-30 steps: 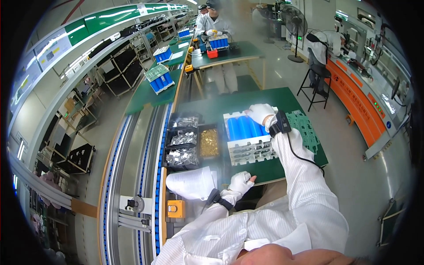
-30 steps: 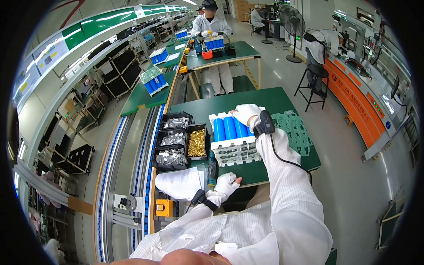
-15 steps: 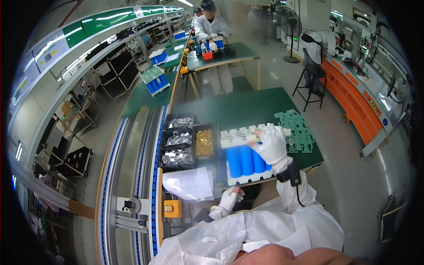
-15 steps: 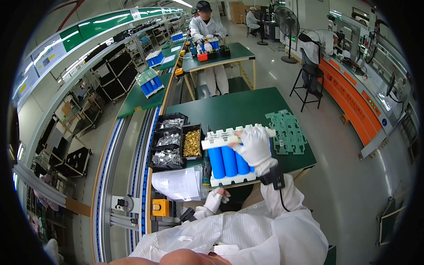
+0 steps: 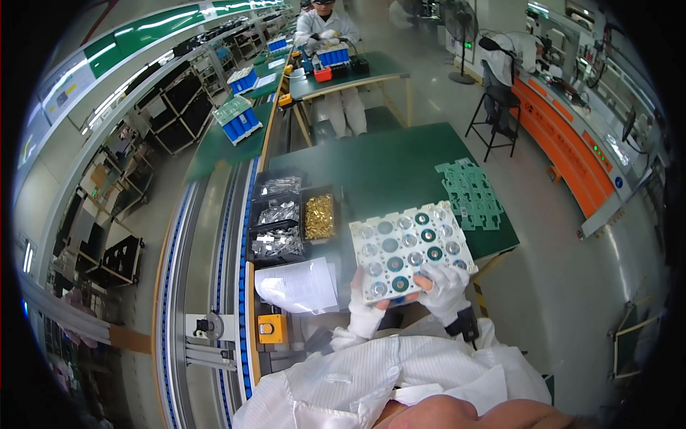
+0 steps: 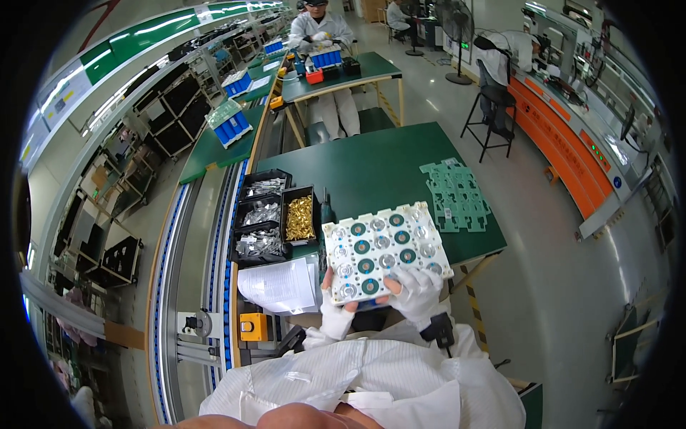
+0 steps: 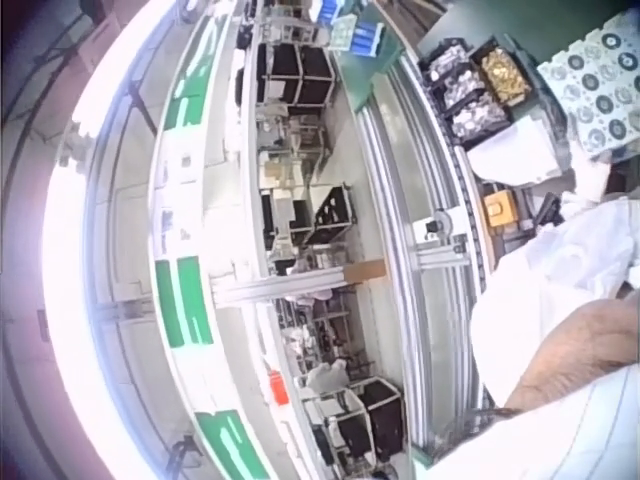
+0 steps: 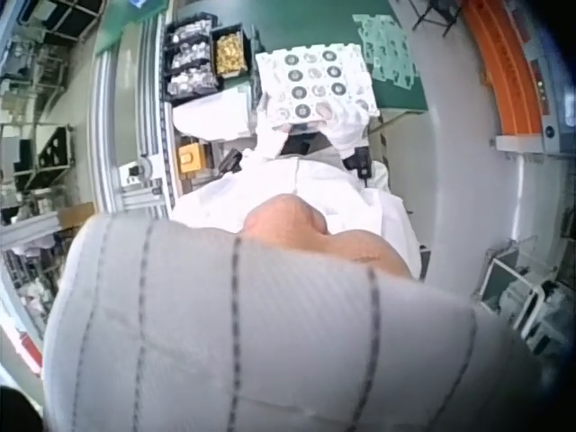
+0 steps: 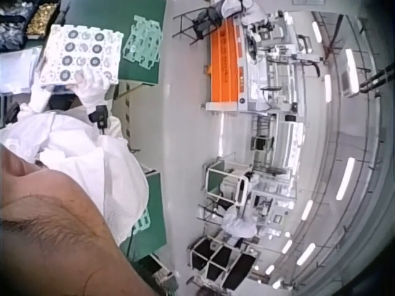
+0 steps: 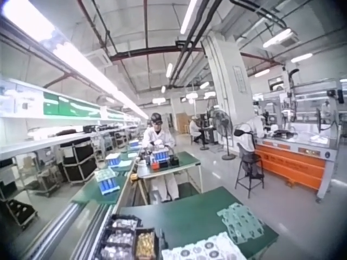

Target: The person places a green frame onto a battery pack, positions metal connectors into the slots, and secures them with a power tool before placing a document on top.

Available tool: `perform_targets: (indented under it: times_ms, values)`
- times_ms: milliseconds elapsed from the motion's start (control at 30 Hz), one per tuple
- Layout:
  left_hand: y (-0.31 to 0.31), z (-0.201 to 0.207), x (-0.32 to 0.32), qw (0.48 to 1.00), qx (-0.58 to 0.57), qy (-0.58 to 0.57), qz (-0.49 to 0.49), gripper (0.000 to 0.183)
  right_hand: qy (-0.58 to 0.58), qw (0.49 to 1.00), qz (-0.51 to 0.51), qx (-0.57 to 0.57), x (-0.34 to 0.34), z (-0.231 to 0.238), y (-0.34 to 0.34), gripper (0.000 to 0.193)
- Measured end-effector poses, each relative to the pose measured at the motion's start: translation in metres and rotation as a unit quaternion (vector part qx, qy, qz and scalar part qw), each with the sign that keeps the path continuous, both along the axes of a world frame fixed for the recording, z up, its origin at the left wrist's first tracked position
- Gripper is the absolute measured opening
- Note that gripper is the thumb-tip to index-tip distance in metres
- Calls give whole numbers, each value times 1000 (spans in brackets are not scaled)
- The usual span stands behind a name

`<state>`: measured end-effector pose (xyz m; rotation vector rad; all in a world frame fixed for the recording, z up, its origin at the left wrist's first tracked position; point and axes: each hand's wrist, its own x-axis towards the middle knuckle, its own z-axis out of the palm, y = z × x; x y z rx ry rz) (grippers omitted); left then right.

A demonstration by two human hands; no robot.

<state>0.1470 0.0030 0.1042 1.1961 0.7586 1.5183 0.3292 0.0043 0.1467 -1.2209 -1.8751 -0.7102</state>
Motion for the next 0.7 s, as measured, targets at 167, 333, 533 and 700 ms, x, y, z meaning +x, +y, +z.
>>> perform_targets:
  times_ms: [167,333,533,700]
  values:
    - [45,-14,7,990,35,106,80,90,21,999,33,-13,14,-5,46,31]
    - [78,20,8,994,-27,101,37,80,37,999,16,6,16,0,80,30]
    - [96,13,-22,997,11,75,10,84,142,982,57,-111,52,42,80,20]
    - [100,25,-2,1000,-16,15,-12,79,322,909,-239,-119,174,-39,149,23]
